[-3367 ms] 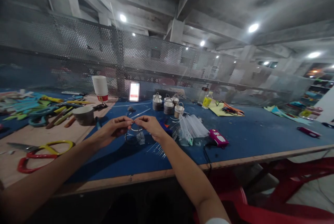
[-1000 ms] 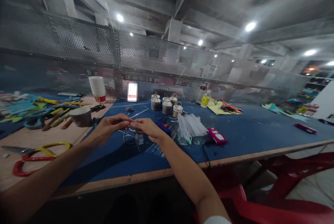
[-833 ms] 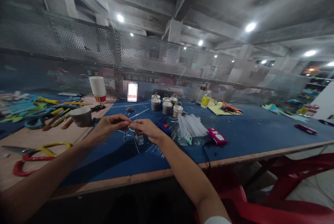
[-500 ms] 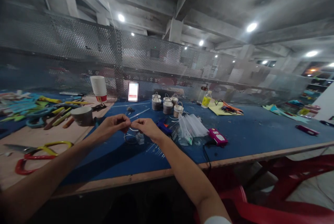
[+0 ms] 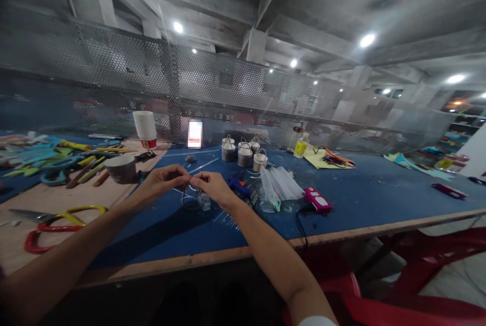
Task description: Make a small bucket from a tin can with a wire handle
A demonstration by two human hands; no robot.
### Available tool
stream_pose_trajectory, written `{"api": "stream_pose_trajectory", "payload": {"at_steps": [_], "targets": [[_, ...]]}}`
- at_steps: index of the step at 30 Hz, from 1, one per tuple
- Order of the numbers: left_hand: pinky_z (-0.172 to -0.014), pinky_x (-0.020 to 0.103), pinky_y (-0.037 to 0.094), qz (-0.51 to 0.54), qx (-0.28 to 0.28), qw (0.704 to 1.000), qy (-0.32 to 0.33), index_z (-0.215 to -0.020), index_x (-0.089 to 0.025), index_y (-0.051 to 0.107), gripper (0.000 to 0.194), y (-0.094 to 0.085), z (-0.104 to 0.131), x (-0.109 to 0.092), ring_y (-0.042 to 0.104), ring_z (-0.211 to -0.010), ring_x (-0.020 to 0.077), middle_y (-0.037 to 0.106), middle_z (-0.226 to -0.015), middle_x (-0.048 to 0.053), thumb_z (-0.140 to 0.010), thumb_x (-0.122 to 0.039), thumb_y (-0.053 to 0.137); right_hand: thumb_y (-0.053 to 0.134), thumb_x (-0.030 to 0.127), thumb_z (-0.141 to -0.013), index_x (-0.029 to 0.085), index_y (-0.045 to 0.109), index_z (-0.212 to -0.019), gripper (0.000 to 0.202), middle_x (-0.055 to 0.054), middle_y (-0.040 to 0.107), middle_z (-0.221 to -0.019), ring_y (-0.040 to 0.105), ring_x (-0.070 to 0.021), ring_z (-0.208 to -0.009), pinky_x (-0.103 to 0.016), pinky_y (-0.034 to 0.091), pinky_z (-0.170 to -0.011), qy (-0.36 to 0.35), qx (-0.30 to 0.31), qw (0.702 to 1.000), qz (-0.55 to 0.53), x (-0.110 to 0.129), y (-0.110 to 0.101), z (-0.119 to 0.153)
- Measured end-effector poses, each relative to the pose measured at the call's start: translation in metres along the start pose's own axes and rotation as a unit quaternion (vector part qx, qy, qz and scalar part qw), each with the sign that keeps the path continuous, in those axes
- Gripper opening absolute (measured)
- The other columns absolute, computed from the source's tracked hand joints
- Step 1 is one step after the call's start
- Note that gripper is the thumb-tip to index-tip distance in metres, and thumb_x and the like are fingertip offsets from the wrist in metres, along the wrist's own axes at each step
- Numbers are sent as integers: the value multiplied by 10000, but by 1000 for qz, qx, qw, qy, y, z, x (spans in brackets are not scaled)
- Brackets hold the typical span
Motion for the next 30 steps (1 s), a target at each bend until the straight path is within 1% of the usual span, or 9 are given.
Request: {"api": "stream_pose_trajectory", "payload": {"at_steps": [6, 9, 11, 13, 15, 19, 23, 28, 30], "targets": [[-699, 280, 505, 58, -16, 998, -32, -814, -180, 672, 252, 6, 4, 2, 594, -677, 143, 648, -704, -10, -821, -414, 765, 781, 463, -752, 159, 753, -835, 316, 8, 638, -744, 466, -105, -653, -248, 343, -623, -27, -48, 998, -27, 8, -9, -1], [-747, 298, 515, 77, 48, 993, -74, -805, -176, 706, 263, 24, 8, 11, 623, -740, 161, 684, -764, 22, -851, -433, 737, 796, 462, -738, 170, 765, -846, 313, -20, 695, -831, 509, -114, -682, -250, 379, -638, -26, -82, 994, -73, 7, -16, -1], [-818, 319, 523, 109, 91, 984, -111, -912, -181, 752, 243, 36, 12, 21, 662, -852, 189, 731, -893, 59, -851, -417, 747, 814, 477, -714, 175, 767, -839, 331, -28, 705, -845, 520, -117, -675, -253, 393, -624, -14, -87, 992, -96, 5, -17, -2], [-867, 325, 523, 166, 105, 971, -139, -980, -187, 768, 240, 43, 15, 29, 675, -908, 197, 745, -953, 76, -839, -382, 770, 830, 483, -692, 176, 767, -831, 343, -28, 704, -835, 525, -117, -668, -252, 398, -609, -2, -86, 990, -113, 3, -16, -2], [-830, 297, 529, 221, 106, 957, -156, -937, -181, 777, 198, 46, 16, 34, 672, -827, 167, 737, -865, 62, -825, -344, 792, 839, 475, -685, 175, 770, -820, 336, -28, 710, -845, 523, -112, -667, -246, 394, -601, 0, -88, 988, -125, 3, -16, -1], [-695, 242, 523, 253, 93, 946, -179, -864, -171, 783, 170, 43, 16, 39, 637, -660, 120, 712, -735, 33, -782, -311, 833, 825, 438, -720, 179, 780, -818, 281, -34, 738, -900, 552, -111, -698, -241, 416, -650, -22, -93, 988, -118, 5, -17, -1], [-723, 256, 541, 203, 51, 959, -192, -817, -167, 789, 214, 34, 14, 41, 676, -692, 138, 756, -803, 57, -725, -342, 873, 795, 423, -760, 179, 780, -827, 253, -38, 755, -894, 626, -148, -789, -267, 464, -767, -54, -103, 991, -72, 11, -20, 0], [-731, 301, 556, 120, -11, 983, -135, -783, -176, 791, 238, 23, 11, 31, 680, -696, 164, 766, -826, 59, -692, -375, 884, 786, 428, -757, 172, 778, -841, 269, -43, 753, -856, 655, -181, -825, -301, 486, -809, -86, -127, 988, -8, 15, -25, 0], [-712, 292, 548, 122, -7, 985, -124, -818, -182, 796, 228, 24, 11, 29, 674, -697, 160, 764, -833, 58, -721, -376, 865, 785, 435, -757, 175, 777, -850, 276, -46, 754, -866, 655, -181, -832, -299, 487, -797, -83, -131, 988, -15, 13, -27, -1]]}}
Point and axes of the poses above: each hand's wrist, its own z-axis away from the middle knuckle, its own y-axis out of the palm, x = y × z, the point moved 9 cm from there along -z, towards the middle knuckle
